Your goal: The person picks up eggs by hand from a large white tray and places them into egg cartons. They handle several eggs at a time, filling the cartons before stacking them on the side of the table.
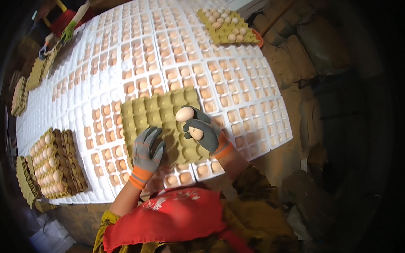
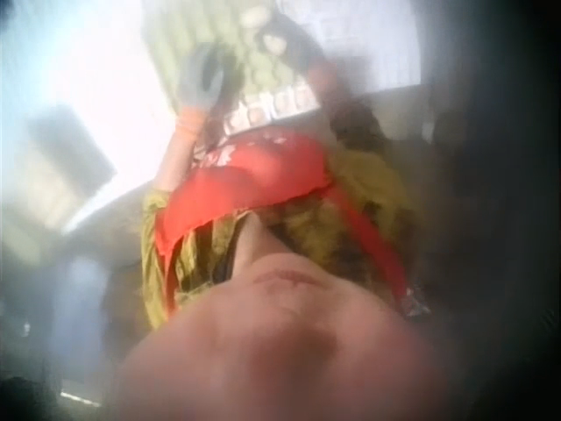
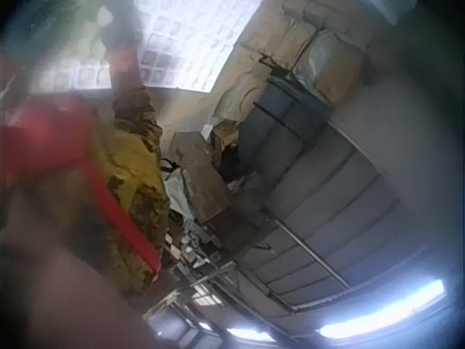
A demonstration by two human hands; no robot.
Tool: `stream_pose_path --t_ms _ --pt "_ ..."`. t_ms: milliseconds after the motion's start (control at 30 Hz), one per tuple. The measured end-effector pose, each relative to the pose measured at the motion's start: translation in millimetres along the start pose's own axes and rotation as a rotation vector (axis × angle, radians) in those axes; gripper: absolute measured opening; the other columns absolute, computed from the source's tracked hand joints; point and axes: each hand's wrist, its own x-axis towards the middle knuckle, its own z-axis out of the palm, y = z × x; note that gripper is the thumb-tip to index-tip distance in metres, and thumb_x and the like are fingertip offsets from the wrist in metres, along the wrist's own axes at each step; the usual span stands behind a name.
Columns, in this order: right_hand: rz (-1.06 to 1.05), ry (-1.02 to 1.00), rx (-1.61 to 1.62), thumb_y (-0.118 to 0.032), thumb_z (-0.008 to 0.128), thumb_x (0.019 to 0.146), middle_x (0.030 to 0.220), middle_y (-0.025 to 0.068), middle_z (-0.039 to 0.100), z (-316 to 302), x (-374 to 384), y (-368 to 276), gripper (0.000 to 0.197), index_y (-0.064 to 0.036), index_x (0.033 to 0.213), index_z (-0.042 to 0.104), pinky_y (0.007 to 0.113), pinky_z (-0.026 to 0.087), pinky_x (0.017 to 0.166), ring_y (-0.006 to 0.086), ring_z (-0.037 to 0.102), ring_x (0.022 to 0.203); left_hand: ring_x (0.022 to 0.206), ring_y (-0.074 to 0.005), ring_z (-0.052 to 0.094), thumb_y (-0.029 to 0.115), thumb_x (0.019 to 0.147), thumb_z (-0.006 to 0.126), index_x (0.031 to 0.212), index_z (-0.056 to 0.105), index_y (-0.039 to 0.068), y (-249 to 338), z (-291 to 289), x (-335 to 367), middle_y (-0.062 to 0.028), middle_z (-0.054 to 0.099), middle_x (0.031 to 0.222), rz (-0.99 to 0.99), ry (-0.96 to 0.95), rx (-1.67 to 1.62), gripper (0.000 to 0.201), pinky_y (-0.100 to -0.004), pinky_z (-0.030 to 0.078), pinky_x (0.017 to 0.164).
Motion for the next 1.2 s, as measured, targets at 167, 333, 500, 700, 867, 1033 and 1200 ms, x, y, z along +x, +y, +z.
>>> stream_pose_path --t_ms 167,333,500,700,867,1033,1200 --pt "-0.159 0.356 -0.131 -0.010 0.068 0.094 0.102 0.0034 0.067 -61.5 73.9 -62.1 0.037 -0.0043 0.131 0.062 0.031 0.057 0.072 0.0128 0.063 0.084 0.139 -0.0434 0.038 0.031 0.088 0.067 0.136 0.060 0.009 -7.7 19.0 -3.1 -0.0221 0.045 0.150 -0.016 -0.113 0.363 0.054 -0.0564 0.024 0.118" --pt "-0.507 0.694 -0.227 -0.005 0.078 0.084 0.102 0.0011 0.069 -165.0 224.2 -109.7 0.044 -0.0104 0.126 0.065 0.031 0.056 0.069 0.0151 0.065 0.081 0.139 -0.0477 0.035 0.035 0.088 0.064 0.137 0.059 0.011 -12.9 18.8 -7.5 -0.0256 0.043 0.150 -0.076 -0.181 0.413 0.055 -0.0608 0.021 0.119" --pt "-0.543 0.929 -1.164 -0.026 0.078 0.079 0.119 0.0177 0.068 -214.2 289.9 -163.7 0.054 -0.0115 0.129 0.064 0.041 0.053 0.094 0.0347 0.067 0.106 0.137 -0.0468 0.039 0.033 0.085 0.067 0.135 0.061 0.013 -16.4 23.7 -2.7 -0.0247 0.045 0.148 -0.074 -0.171 0.418 0.055 -0.0620 0.027 0.116" --pt "-0.986 0.790 -1.240 -0.022 0.065 0.091 0.132 0.0198 0.059 -222.0 340.1 -204.5 0.041 -0.0146 0.131 0.063 0.047 0.047 0.101 0.0386 0.058 0.120 0.135 -0.0454 0.041 0.038 0.084 0.063 0.128 0.065 0.014 -18.9 29.9 -0.3 -0.0234 0.046 0.147 -0.117 -0.217 0.488 0.051 -0.0607 0.029 0.114" --pt "-1.162 0.877 -1.267 -0.015 0.067 0.092 0.131 0.0198 0.060 -244.8 355.6 -190.5 0.046 -0.0065 0.136 0.058 0.047 0.045 0.105 0.0382 0.058 0.120 0.136 -0.0460 0.040 0.041 0.084 0.062 0.128 0.066 0.015 -18.5 24.9 0.0 -0.0228 0.045 0.145 -0.162 -0.274 0.534 0.051 -0.0611 0.030 0.113" --pt "-1.126 1.196 -0.411 -0.013 0.069 0.094 0.129 0.0179 0.062 -344.1 318.5 -192.8 0.049 0.0041 0.138 0.053 0.039 0.056 0.091 0.0318 0.065 0.109 0.137 -0.0475 0.037 0.043 0.090 0.057 0.128 0.065 0.016 -15.8 36.2 1.7 -0.0234 0.043 0.147 -0.165 -0.260 0.565 0.047 -0.0623 0.029 0.112" --pt "-0.536 0.513 0.195 -0.022 0.063 0.098 0.126 0.0124 0.066 -381.1 331.3 -210.3 0.042 -0.0012 0.133 0.057 0.038 0.058 0.085 0.0297 0.066 0.109 0.135 -0.0483 0.038 0.042 0.090 0.056 0.127 0.065 0.015 -18.8 36.6 -1.5 -0.0240 0.042 0.147 -0.152 -0.220 0.561 0.047 -0.0622 0.029 0.112"
